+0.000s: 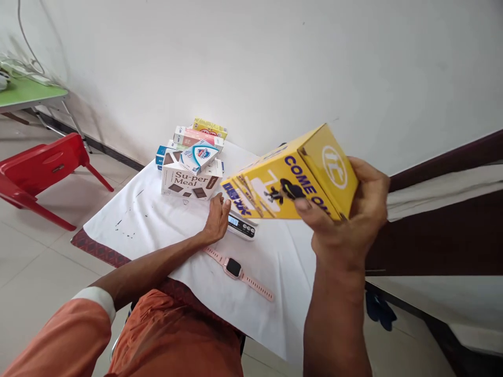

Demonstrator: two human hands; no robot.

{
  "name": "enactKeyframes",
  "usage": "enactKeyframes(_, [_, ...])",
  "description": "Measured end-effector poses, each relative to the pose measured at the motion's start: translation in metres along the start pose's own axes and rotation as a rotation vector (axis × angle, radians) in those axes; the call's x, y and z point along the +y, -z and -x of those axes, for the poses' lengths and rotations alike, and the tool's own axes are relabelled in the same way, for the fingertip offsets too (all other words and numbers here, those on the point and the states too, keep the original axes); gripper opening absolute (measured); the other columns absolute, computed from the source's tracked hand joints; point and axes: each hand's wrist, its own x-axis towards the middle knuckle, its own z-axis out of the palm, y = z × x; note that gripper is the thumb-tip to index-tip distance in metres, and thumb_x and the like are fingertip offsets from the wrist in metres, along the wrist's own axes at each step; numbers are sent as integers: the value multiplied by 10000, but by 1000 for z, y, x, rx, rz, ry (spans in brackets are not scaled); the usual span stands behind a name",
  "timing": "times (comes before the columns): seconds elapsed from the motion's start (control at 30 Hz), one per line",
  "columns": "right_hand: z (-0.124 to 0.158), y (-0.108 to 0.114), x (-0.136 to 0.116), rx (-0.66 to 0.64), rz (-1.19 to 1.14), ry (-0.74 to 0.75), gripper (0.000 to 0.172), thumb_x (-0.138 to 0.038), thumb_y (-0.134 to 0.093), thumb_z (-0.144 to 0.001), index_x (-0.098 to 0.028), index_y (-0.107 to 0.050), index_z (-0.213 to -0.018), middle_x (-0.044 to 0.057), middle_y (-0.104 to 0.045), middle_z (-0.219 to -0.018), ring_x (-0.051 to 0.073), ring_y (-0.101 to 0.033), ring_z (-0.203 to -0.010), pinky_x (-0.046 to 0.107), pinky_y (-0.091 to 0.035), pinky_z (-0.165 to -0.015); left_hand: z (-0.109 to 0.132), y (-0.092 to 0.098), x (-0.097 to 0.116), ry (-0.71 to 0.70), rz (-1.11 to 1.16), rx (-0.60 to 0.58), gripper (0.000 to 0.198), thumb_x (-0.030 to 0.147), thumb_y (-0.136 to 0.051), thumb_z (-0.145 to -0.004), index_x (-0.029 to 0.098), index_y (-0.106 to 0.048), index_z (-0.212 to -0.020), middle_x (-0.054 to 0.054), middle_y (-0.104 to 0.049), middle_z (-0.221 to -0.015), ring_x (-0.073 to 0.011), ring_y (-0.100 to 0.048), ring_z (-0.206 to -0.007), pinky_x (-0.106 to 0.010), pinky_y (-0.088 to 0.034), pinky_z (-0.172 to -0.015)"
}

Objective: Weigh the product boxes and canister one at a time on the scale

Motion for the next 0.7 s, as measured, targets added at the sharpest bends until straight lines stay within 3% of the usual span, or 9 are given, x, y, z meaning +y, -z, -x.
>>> enactKeyframes(0.13, [-11,13,50,36,124,-223,755,-467,-914,-633,-271,-545,-1262,71,-640,-1225,281,-696,-1076,517,-632,-911,-3,-1,1,8,-53,-22,658,637,-320,-1057,133,-471,-1452,-208,-557,-1415,-295,-491,-1420,-513,-311,-1257])
enactKeyframes(0.27, [-9,10,85,19,190,-324,815,-523,-917,-590,-249,-531,-1253,85,-650,-1241,282,-689,-1079,504,-624,-918,-4,2,2,-10,-59,-34,675,665,-323,-1044,144,-467,-1449,-194,-575,-1389,-293,-483,-1431,-504,-286,-1267])
enactKeyframes(0.47, [-7,2,100,-20,172,-373,829,-536,-928,-553,-232,-536,-1217,106,-659,-1236,303,-654,-1147,495,-608,-931,-5,4,1,-27,-82,-46,741,689,-263,-1044,108,-421,-1477,-227,-534,-1436,-297,-455,-1464,-500,-268,-1278])
enactKeyframes(0.7, [-2,1,111,-71,184,-395,838,-547,-922,-566,-233,-533,-1238,98,-664,-1231,279,-658,-1092,477,-612,-891,-5,3,3,3,-78,-46,707,658,-299,-1053,110,-442,-1475,-212,-549,-1412,-283,-461,-1463,-472,-274,-1280])
